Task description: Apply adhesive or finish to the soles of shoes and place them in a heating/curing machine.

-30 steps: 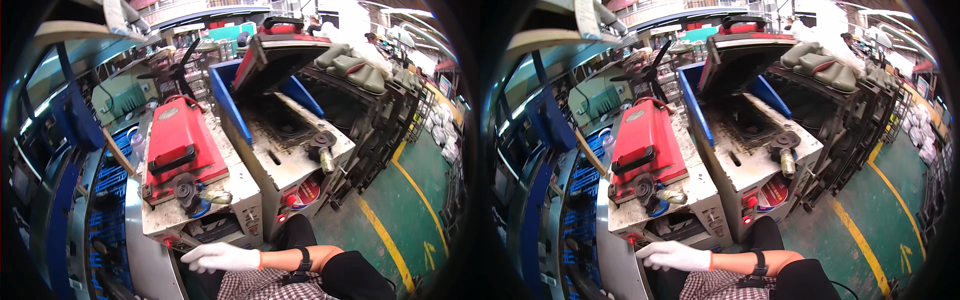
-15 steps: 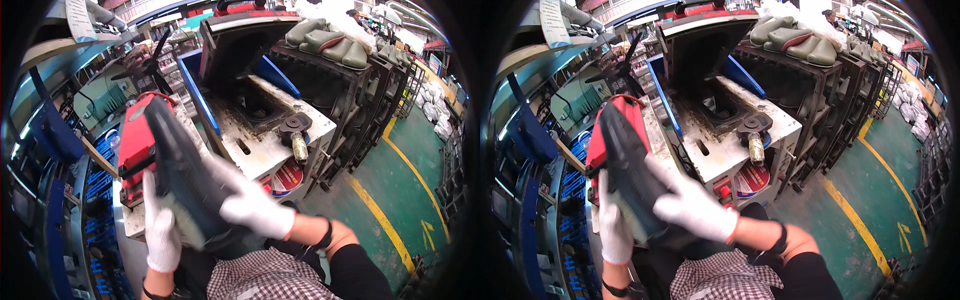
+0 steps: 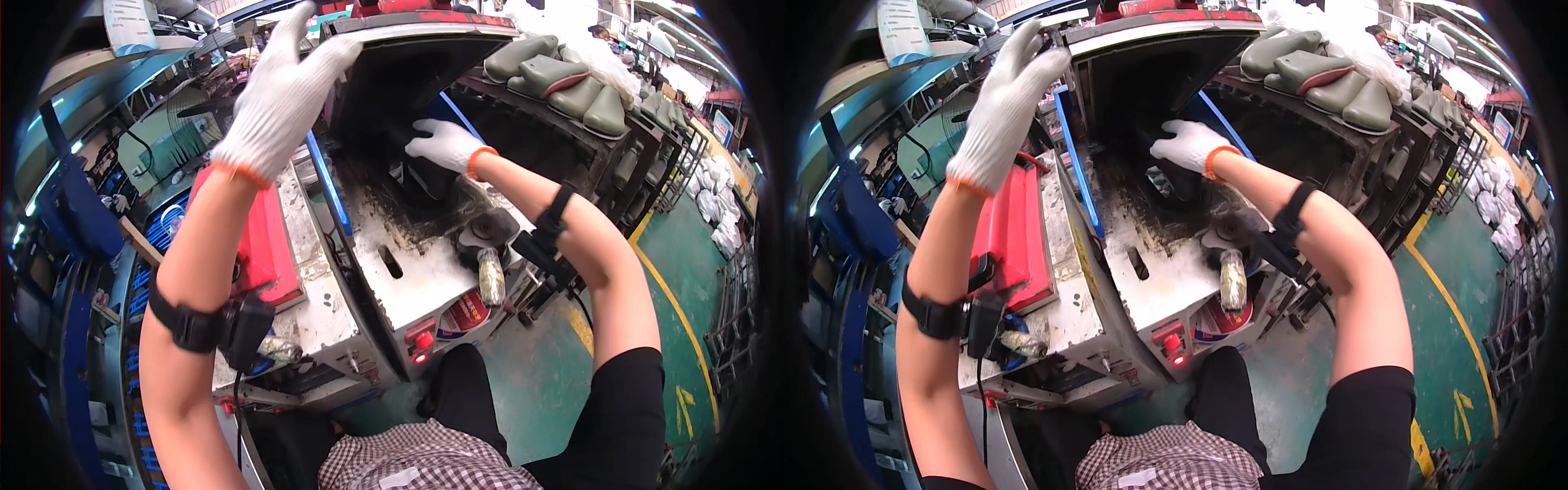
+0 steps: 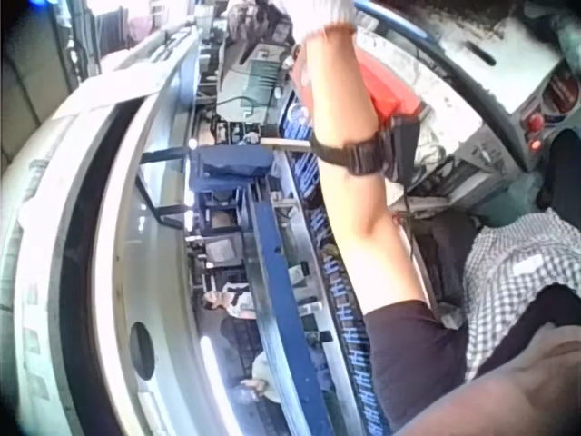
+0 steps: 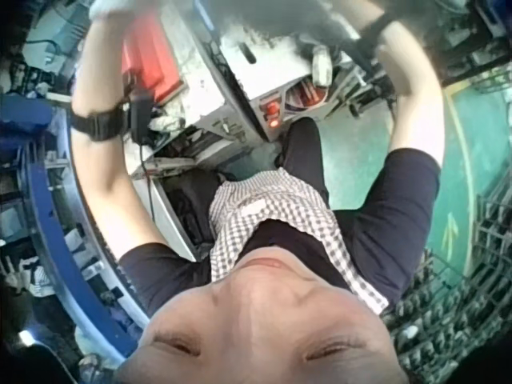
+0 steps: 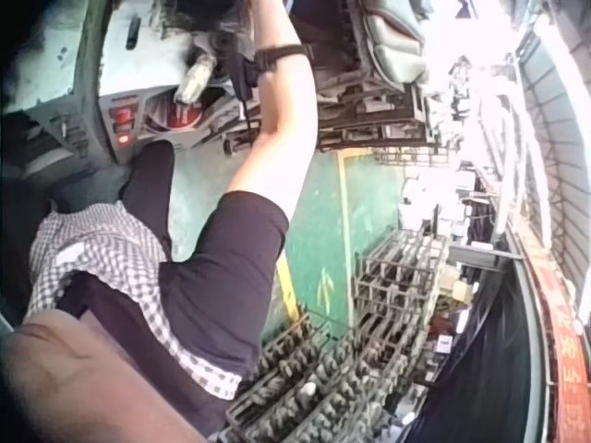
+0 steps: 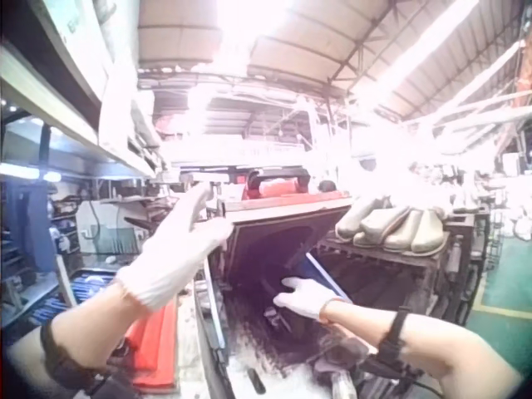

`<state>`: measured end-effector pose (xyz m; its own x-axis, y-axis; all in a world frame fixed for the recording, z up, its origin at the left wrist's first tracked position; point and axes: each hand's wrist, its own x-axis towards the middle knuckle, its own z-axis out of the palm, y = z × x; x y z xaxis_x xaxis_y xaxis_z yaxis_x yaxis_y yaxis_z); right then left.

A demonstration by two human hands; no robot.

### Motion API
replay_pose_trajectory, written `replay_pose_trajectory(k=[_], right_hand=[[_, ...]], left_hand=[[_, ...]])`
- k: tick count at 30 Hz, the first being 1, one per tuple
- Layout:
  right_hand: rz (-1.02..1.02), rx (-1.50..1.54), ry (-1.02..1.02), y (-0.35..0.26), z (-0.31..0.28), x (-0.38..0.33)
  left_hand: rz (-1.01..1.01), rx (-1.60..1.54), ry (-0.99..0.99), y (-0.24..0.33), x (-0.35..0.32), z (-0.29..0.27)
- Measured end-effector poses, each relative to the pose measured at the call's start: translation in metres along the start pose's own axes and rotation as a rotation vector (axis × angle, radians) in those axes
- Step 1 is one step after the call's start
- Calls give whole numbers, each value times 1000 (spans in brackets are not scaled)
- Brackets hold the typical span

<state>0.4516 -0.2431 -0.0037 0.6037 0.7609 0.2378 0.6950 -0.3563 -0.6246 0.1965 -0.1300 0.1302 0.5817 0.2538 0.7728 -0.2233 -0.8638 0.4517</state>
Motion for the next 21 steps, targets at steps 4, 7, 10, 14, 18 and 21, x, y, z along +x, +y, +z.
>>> replay_pose_trajectory(k=[4,7,10,14,18,21], right_hand=[[-50,-337,-95,33,34,43],[104,-345,-350,45,54,46],[165,-267,-397,23,56,40],[146,-220,-407,19,45,30],[236,-120,-453,23,24,19],[-63,-416,-347,17,4,-10]], left_hand=[[116,-2,143,2,58,39],[119,168,108,8,72,51],[204,560,209,-49,103,44],[431,930,-105,-67,139,31],[200,740,-75,-70,124,53],[43,505,-83,-65,92,57]])
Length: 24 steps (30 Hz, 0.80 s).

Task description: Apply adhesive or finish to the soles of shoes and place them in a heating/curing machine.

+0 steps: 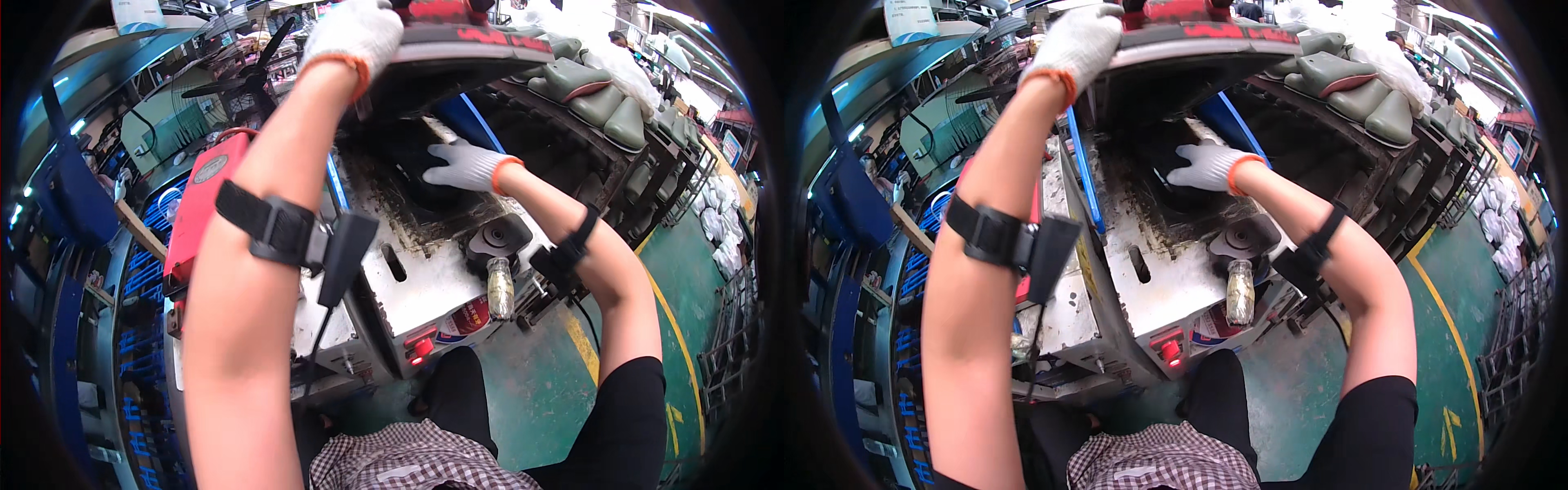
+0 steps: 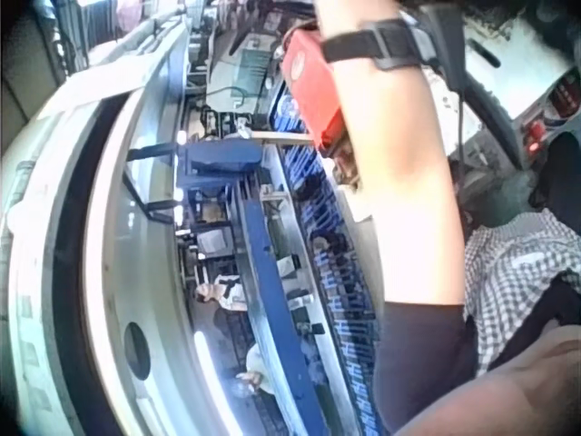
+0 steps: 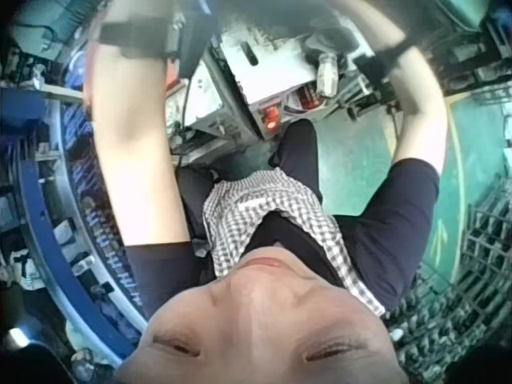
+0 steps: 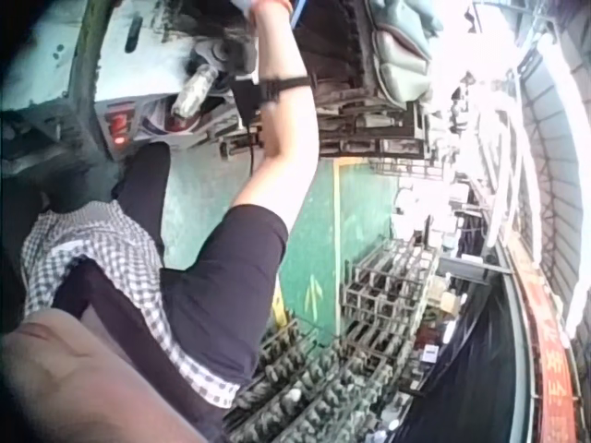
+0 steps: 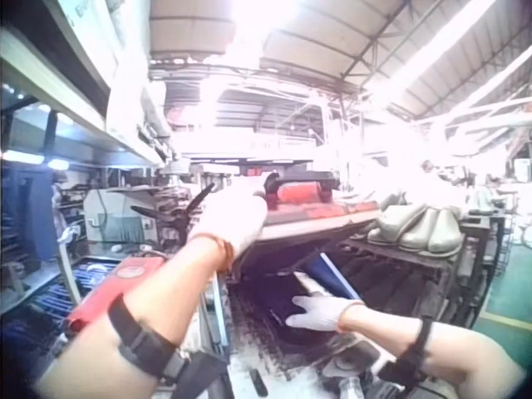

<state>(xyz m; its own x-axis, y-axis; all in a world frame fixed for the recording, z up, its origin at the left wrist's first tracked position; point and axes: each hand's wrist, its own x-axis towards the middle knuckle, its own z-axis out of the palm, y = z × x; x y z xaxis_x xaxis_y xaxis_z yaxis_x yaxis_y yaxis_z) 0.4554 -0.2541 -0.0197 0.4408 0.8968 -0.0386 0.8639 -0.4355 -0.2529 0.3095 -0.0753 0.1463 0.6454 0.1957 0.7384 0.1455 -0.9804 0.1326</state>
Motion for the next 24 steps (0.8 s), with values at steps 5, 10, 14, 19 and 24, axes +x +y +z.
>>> replay_pose_trajectory(k=[5,10,14,19,24], right_hand=[[-306,96,82,-30,2,-134],[-406,88,389,-54,47,-211],[-452,-27,628,-58,86,-222],[-441,-76,841,-46,108,-216],[-471,-194,1120,-25,107,-212]], left_hand=[[-221,-89,44,56,-93,27],[-155,12,63,70,-178,83],[-133,29,96,72,-230,116],[-153,18,155,69,-268,148],[-156,1,170,70,-265,149]])
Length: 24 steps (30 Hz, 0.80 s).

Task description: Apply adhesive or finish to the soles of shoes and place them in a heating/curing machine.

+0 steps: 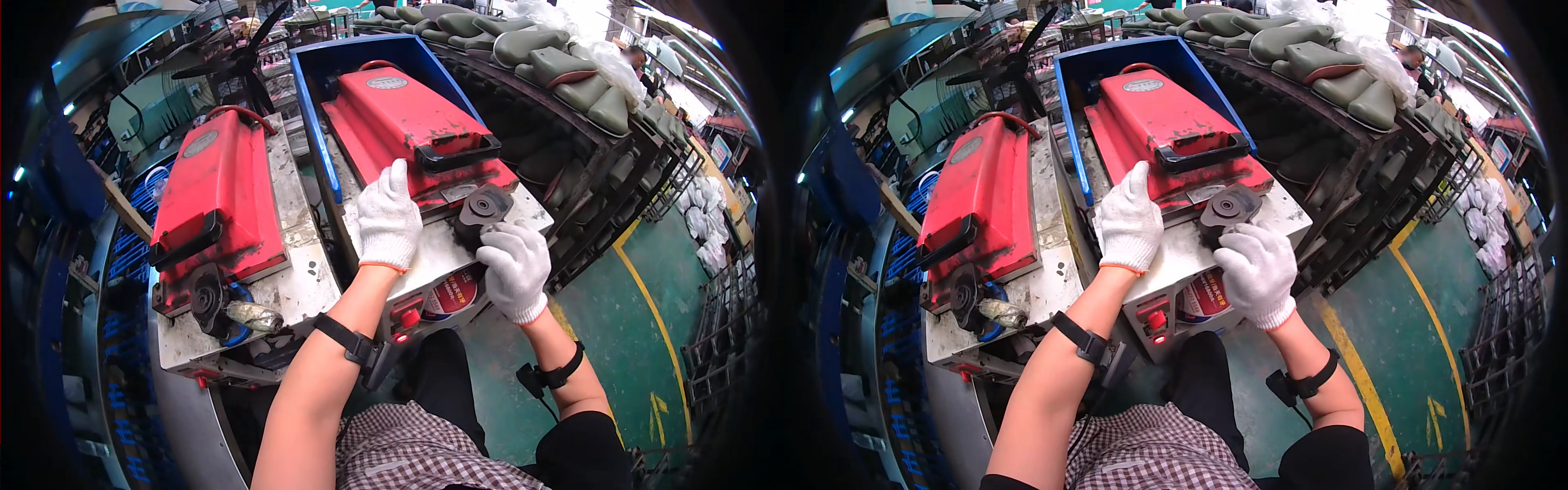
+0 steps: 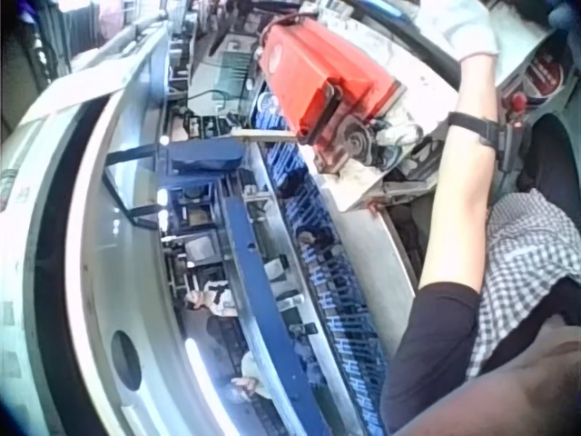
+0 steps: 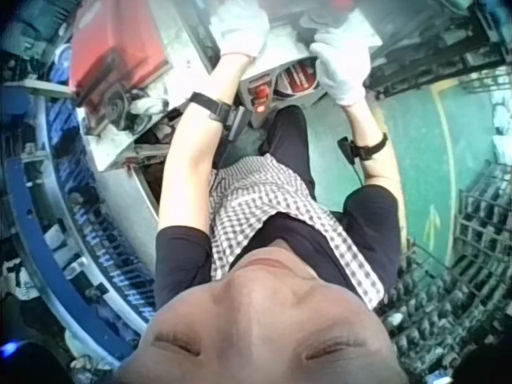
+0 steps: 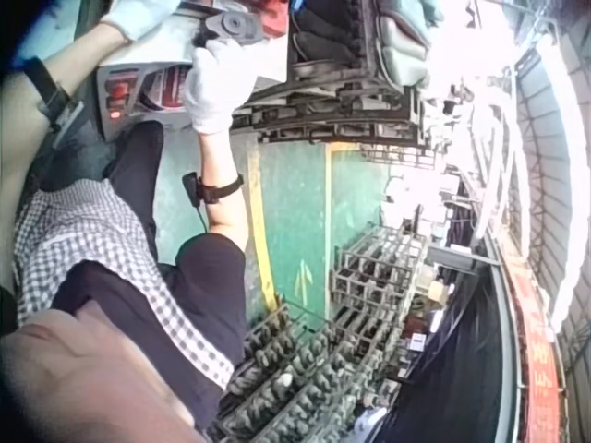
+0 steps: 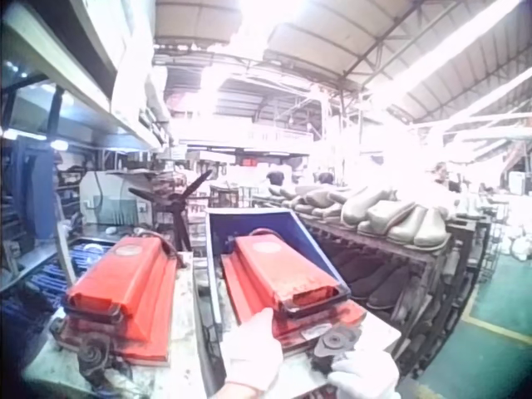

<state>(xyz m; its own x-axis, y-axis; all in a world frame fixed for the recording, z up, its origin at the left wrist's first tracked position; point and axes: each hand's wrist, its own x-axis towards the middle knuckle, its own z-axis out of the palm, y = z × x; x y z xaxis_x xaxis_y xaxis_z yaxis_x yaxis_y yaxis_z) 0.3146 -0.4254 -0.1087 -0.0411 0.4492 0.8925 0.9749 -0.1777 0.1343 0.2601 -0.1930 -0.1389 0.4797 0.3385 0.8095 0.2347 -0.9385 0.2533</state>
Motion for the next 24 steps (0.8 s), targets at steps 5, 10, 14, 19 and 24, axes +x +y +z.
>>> replay_pose_trajectory(k=[5,10,14,19,24], right_hand=[[344,-197,128,66,2,-36],[397,-211,79,78,25,9],[243,58,186,2,56,51],[230,516,136,-96,71,68],[238,807,-143,-176,94,91]], left_hand=[[-5,-10,19,-2,-1,5],[-57,35,-114,-3,4,-2],[-121,65,-182,2,-2,-25],[79,-123,-175,-9,3,-175],[-81,169,-92,-99,9,-274]])
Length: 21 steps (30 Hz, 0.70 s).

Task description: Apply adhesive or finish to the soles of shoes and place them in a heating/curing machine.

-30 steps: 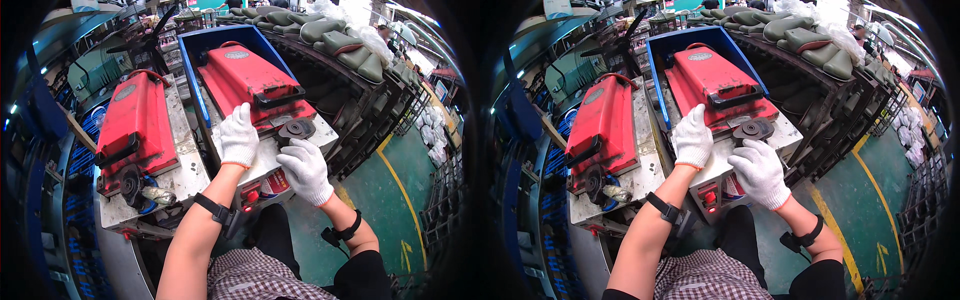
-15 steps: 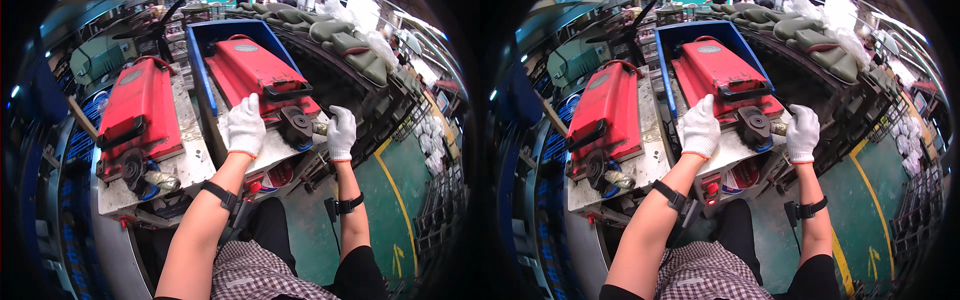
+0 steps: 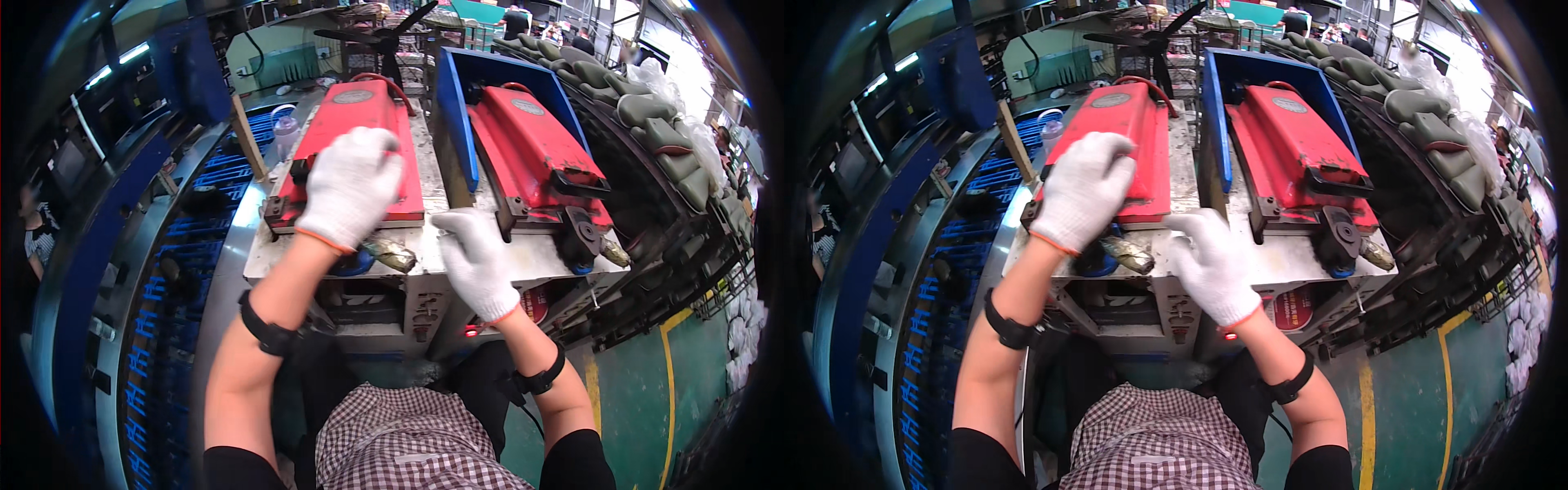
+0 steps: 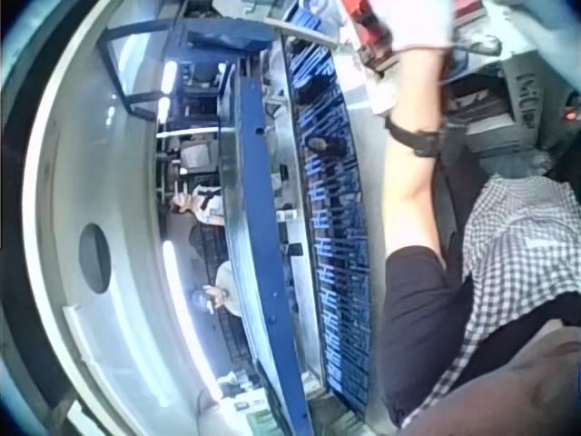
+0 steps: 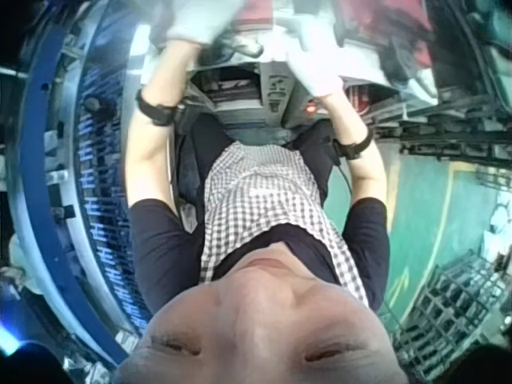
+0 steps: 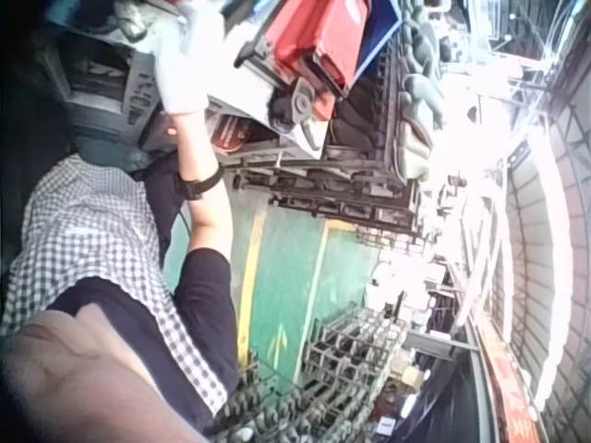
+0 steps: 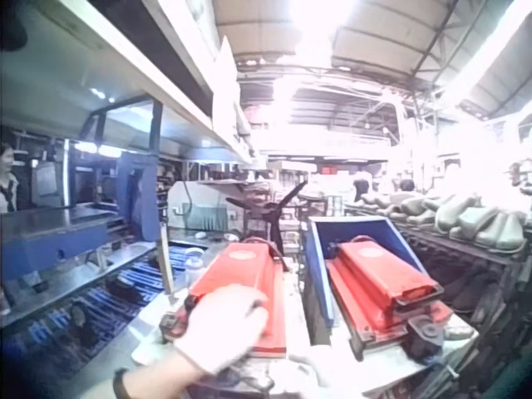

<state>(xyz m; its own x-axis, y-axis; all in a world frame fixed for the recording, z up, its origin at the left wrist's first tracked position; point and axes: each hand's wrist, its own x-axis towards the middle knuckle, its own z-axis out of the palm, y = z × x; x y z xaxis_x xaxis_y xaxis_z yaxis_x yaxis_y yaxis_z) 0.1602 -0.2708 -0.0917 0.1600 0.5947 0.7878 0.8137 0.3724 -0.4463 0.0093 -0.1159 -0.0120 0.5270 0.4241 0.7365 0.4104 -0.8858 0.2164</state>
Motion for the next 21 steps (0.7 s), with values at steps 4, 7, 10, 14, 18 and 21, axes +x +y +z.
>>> replay_pose_trajectory(k=[4,7,10,14,18,21], right_hand=[[78,-56,-364,-31,56,22],[227,-201,-570,-41,76,39],[274,-168,-629,-38,81,38],[294,-200,-604,-38,74,35],[330,-212,-606,-42,75,35],[327,-219,-606,-42,76,36]], left_hand=[[-14,102,-199,-83,-17,-11],[-120,267,-339,-67,-2,5],[-222,279,-689,-77,29,8],[-392,12,-995,-73,51,4],[-493,-165,-1102,-80,58,1],[-523,-303,-1116,-90,60,4]])
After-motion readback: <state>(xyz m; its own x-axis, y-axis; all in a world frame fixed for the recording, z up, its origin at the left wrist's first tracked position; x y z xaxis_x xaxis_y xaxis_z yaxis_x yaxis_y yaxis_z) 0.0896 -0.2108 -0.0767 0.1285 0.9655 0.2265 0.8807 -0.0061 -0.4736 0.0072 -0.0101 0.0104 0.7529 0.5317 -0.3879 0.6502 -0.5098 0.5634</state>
